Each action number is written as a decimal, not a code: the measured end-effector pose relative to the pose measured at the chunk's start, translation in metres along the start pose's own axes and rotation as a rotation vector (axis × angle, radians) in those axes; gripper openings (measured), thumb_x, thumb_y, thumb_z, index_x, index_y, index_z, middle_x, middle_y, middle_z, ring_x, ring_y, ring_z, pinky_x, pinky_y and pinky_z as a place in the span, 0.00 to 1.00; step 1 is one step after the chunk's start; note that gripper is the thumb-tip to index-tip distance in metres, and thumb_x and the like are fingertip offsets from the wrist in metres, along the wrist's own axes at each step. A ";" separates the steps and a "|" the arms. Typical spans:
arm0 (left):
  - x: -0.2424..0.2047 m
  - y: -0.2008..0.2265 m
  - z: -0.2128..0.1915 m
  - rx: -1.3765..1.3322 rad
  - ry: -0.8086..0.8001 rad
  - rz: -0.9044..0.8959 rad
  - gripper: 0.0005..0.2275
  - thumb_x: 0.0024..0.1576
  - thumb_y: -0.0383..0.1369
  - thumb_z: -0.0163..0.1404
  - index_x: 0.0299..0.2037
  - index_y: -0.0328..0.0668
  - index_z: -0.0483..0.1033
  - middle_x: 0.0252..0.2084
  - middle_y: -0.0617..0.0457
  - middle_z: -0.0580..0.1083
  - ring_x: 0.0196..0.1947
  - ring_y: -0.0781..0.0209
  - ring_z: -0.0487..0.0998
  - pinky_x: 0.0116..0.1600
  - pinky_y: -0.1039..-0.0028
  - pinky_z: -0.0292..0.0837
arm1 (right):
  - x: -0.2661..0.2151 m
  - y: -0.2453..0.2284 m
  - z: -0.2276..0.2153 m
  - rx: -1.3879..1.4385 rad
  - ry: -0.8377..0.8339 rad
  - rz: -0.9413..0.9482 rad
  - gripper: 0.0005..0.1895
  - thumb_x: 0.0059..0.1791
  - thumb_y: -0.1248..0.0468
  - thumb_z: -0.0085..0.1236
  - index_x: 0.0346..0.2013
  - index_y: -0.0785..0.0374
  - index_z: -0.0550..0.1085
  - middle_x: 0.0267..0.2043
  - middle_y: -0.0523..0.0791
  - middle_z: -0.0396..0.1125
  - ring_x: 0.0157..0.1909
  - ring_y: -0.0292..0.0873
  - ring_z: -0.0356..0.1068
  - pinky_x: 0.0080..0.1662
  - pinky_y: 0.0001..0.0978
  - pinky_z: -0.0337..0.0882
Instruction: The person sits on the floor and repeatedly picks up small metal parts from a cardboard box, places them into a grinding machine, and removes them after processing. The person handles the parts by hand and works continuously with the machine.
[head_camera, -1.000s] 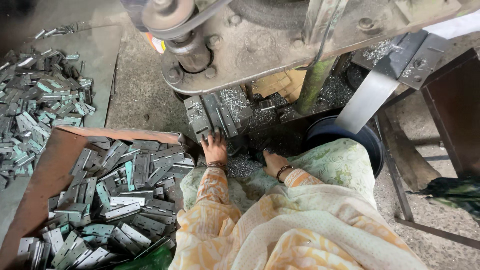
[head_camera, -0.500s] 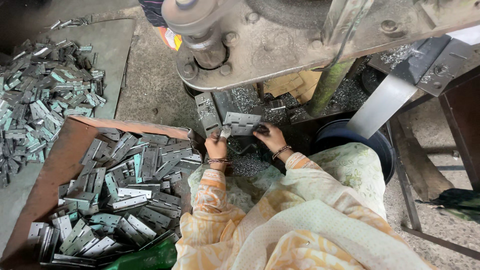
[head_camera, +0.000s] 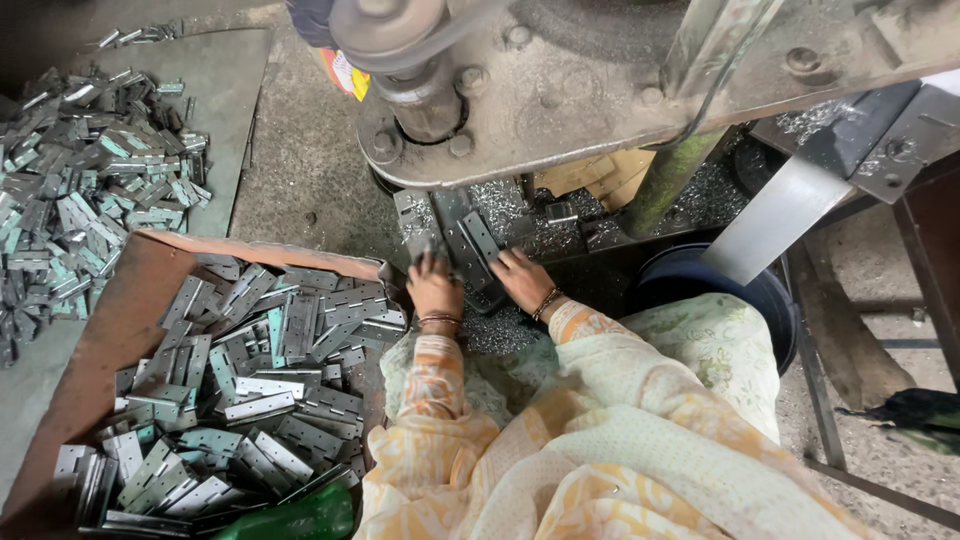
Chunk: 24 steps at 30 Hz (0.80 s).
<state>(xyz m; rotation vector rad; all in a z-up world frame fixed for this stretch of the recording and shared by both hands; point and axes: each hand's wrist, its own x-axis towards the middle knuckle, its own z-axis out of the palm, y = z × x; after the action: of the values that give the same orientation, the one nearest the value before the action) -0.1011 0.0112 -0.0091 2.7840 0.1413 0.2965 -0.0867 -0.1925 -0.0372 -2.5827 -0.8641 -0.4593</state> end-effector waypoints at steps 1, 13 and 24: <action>-0.008 0.007 0.001 0.043 -0.035 0.042 0.28 0.53 0.34 0.57 0.67 0.56 0.69 0.73 0.54 0.63 0.68 0.43 0.62 0.67 0.44 0.60 | -0.002 -0.004 0.009 0.019 0.000 0.024 0.22 0.45 0.71 0.60 0.54 0.62 0.72 0.55 0.49 0.65 0.61 0.55 0.65 0.57 0.43 0.73; 0.001 0.046 -0.006 0.450 -0.450 0.053 0.25 0.61 0.53 0.45 0.69 0.65 0.64 0.79 0.68 0.47 0.79 0.50 0.40 0.73 0.29 0.30 | -0.089 -0.039 -0.056 0.165 -0.404 0.467 0.39 0.41 0.62 0.66 0.64 0.62 0.60 0.59 0.56 0.64 0.59 0.62 0.65 0.54 0.52 0.71; 0.031 0.025 0.019 0.409 -0.484 0.015 0.26 0.57 0.57 0.49 0.65 0.67 0.68 0.77 0.70 0.44 0.77 0.49 0.40 0.72 0.31 0.30 | -0.146 -0.012 0.002 0.204 -0.487 0.654 0.27 0.45 0.61 0.60 0.58 0.59 0.64 0.36 0.57 0.74 0.39 0.63 0.75 0.40 0.58 0.75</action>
<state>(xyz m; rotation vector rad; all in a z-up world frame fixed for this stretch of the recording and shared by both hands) -0.0653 -0.0141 -0.0123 3.1598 0.0670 -0.4561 -0.2047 -0.2565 -0.0965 -2.6127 -0.1355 0.4329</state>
